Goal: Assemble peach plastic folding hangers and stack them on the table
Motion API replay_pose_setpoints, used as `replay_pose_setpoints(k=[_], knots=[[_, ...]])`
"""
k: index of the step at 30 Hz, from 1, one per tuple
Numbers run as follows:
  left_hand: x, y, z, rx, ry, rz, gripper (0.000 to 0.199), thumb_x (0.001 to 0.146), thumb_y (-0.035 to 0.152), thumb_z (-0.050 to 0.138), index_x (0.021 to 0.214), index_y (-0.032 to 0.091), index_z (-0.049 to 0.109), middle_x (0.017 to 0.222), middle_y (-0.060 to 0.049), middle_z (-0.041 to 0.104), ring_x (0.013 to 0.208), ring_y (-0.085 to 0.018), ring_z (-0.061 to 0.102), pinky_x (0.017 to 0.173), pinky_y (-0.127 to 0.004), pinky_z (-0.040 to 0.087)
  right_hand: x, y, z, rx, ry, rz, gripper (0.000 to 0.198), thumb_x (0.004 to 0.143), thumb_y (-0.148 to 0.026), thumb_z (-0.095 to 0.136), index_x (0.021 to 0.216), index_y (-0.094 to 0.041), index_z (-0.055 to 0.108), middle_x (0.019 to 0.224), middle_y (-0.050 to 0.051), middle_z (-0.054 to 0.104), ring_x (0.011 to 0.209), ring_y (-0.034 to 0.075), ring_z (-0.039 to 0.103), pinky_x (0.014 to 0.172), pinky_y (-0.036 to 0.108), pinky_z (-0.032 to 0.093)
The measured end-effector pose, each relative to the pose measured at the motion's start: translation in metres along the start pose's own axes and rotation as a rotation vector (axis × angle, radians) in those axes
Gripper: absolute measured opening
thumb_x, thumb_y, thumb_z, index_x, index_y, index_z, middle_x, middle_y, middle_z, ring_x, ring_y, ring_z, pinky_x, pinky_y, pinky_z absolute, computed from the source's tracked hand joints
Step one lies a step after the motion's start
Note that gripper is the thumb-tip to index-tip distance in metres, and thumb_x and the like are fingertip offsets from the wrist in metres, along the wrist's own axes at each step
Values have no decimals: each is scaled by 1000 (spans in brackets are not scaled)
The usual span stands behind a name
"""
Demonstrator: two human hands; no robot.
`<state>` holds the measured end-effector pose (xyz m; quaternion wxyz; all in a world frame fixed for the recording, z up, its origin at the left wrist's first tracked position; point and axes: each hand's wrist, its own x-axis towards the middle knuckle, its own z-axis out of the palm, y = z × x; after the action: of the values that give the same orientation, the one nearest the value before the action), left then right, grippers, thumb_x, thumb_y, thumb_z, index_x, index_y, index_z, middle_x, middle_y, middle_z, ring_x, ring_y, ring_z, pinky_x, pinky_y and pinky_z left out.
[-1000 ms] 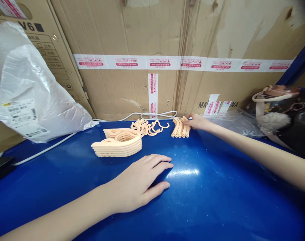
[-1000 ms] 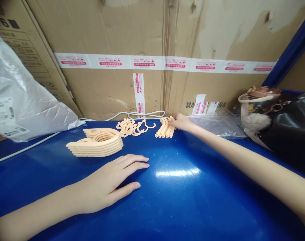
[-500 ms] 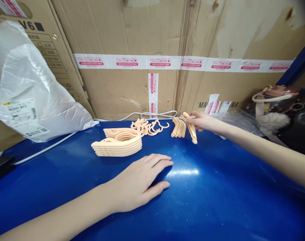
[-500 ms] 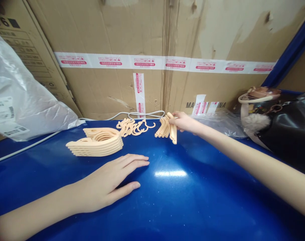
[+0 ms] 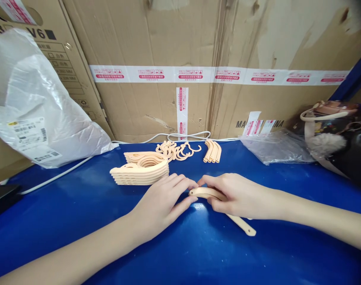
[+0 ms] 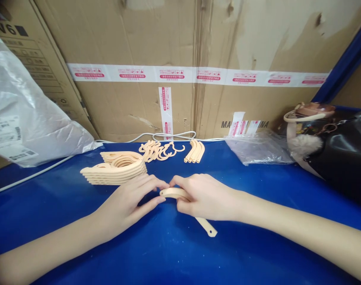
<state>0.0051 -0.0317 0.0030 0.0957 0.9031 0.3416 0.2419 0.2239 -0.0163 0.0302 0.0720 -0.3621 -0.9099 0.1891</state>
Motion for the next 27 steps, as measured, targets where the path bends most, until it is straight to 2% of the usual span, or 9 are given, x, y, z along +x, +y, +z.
replay_pose_setpoints(k=[3, 6, 11, 14, 18, 23, 27], knots=[[1, 0, 2, -49, 11, -47, 14, 97, 25, 45, 101, 22, 58, 90, 0, 64, 83, -17, 58, 75, -31, 46, -3, 1, 5, -44, 37, -45, 20, 84, -18, 51, 102, -22, 55, 80, -1, 63, 67, 16, 59, 60, 24, 41], [1, 0, 2, -57, 1, -93, 12, 95, 25, 47, 99, 22, 58, 85, 1, 62, 80, -16, 57, 71, -30, 44, -8, 3, 7, -123, 80, -74, 22, 86, -23, 53, 109, -22, 56, 95, 3, 63, 82, 19, 61, 71, 28, 45], [1, 0, 2, 25, 22, -129, 14, 95, 25, 46, 94, 22, 60, 79, 1, 60, 77, -17, 56, 67, -30, 42, -23, 8, -2, -141, 45, -70, 45, 85, -44, 61, 124, -22, 52, 104, 5, 60, 90, 21, 59, 76, 30, 47], [1, -1, 2, 47, 25, -149, 14, 94, 25, 47, 92, 22, 60, 79, 1, 60, 77, -17, 56, 67, -30, 42, -31, 13, -9, -90, 13, -22, 55, 80, -52, 65, 125, -23, 52, 100, 4, 60, 89, 20, 59, 75, 29, 47], [2, -3, 3, 36, 7, -147, 15, 95, 25, 46, 91, 21, 60, 86, 1, 61, 83, -17, 57, 73, -32, 42, -34, 21, -12, -1, -13, 14, 42, 82, -50, 64, 116, -26, 59, 89, -1, 59, 76, 15, 57, 65, 24, 44], [1, -3, 3, -37, -21, -177, 17, 97, 28, 44, 90, 22, 59, 90, 2, 60, 86, -16, 57, 76, -31, 43, -31, 26, -7, 64, 33, 17, 31, 86, -47, 61, 108, -25, 63, 80, -2, 57, 67, 12, 53, 58, 23, 40], [0, -2, 3, -25, -31, -130, 16, 93, 35, 52, 104, 24, 58, 101, -1, 60, 91, -19, 56, 78, -32, 44, -29, 28, 0, 2, 100, -10, 30, 88, -45, 58, 107, -22, 63, 79, -1, 57, 67, 12, 53, 60, 24, 40]])
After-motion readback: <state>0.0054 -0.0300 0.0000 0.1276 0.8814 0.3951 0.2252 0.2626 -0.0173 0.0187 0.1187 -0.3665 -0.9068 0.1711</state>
